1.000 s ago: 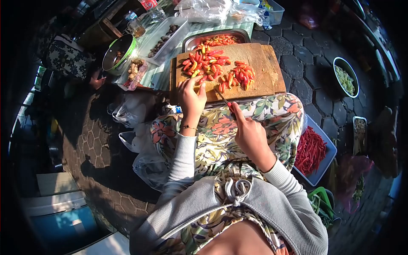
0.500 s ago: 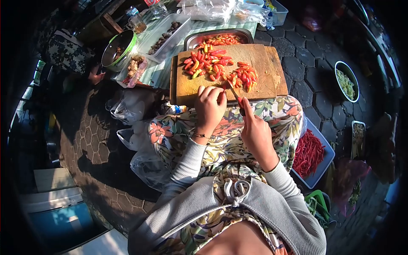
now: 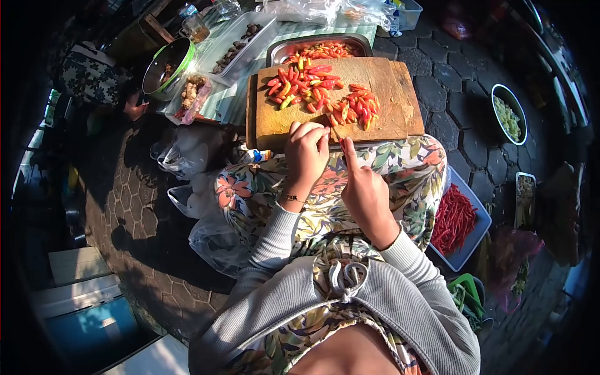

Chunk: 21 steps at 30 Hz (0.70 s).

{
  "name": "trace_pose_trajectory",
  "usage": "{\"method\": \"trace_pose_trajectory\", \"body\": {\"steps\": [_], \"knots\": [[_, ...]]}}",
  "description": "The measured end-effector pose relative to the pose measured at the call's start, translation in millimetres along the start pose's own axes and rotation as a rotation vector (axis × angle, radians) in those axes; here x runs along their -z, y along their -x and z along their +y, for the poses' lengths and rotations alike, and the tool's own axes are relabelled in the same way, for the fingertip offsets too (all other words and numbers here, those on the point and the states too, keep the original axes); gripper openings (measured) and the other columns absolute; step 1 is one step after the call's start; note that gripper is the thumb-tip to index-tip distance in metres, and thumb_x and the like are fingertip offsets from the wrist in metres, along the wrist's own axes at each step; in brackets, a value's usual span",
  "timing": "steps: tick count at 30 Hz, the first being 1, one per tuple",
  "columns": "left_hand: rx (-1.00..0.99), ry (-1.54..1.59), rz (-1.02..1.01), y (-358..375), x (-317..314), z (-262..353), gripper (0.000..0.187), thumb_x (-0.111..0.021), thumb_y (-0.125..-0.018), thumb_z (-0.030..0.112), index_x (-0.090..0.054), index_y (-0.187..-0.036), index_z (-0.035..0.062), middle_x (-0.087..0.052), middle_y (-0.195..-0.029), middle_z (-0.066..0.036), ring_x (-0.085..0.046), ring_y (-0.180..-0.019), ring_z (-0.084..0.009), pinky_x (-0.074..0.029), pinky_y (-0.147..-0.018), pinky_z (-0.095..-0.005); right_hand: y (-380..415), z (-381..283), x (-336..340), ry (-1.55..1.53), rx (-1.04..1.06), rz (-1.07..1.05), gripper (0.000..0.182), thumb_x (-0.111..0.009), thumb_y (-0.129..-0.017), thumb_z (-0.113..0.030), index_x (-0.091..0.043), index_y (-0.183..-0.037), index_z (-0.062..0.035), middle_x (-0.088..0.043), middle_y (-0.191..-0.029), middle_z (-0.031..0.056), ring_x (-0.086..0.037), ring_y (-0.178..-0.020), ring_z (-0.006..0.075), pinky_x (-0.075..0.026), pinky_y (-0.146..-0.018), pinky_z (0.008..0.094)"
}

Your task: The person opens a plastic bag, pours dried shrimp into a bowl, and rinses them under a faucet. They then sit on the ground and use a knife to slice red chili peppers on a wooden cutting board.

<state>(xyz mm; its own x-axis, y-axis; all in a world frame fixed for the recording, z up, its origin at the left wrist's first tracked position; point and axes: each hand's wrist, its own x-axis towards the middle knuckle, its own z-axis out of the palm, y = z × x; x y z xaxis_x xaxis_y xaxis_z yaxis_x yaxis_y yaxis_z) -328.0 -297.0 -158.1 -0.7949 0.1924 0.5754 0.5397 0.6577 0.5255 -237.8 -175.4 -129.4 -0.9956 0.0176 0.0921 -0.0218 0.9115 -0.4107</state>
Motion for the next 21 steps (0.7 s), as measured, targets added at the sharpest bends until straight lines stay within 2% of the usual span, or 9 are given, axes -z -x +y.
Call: {"method": "trace_pose_trajectory", "body": {"steps": [10,15,21], "knots": [[0.010,0.062,0.071,1,-3,-2,0.004,-0.065,-0.070,0.001,-0.064,-0.073,0.0017,-0.063,-0.076,-0.008,-0.055,-0.072,-0.0275,-0.046,-0.066,-0.0350,25,13,27,-0.114,-0.020,-0.091,0.074,-0.051,-0.071,0.001,-0.028,-0.141,-0.0103,-0.058,-0.066,0.0209,-0.060,-0.054,0.0359,-0.049,-0.051,0.0461],[0.088,0.024,0.029,1,-3,-2,0.004,-0.065,-0.069,0.000,-0.062,-0.071,0.0013,-0.063,-0.075,-0.009,-0.055,-0.071,-0.0282,-0.046,-0.066,-0.0351,14,8,26,-0.128,-0.001,-0.025,0.074,-0.051,-0.072,0.001,-0.028,-0.141,-0.0106,-0.059,-0.068,0.0212,-0.060,-0.055,0.0350,-0.049,-0.050,0.0450],[0.019,0.077,0.059,1,-3,-5,0.004,-0.064,-0.070,-0.004,-0.063,-0.074,-0.0011,-0.064,-0.077,-0.011,-0.058,-0.071,-0.0266,-0.047,-0.066,-0.0340,6,4,9,-0.072,0.010,-0.040,0.074,-0.053,-0.072,-0.001,-0.028,-0.141,-0.0097,-0.060,-0.071,0.0207,-0.061,-0.054,0.0311,-0.050,-0.047,0.0417]]}}
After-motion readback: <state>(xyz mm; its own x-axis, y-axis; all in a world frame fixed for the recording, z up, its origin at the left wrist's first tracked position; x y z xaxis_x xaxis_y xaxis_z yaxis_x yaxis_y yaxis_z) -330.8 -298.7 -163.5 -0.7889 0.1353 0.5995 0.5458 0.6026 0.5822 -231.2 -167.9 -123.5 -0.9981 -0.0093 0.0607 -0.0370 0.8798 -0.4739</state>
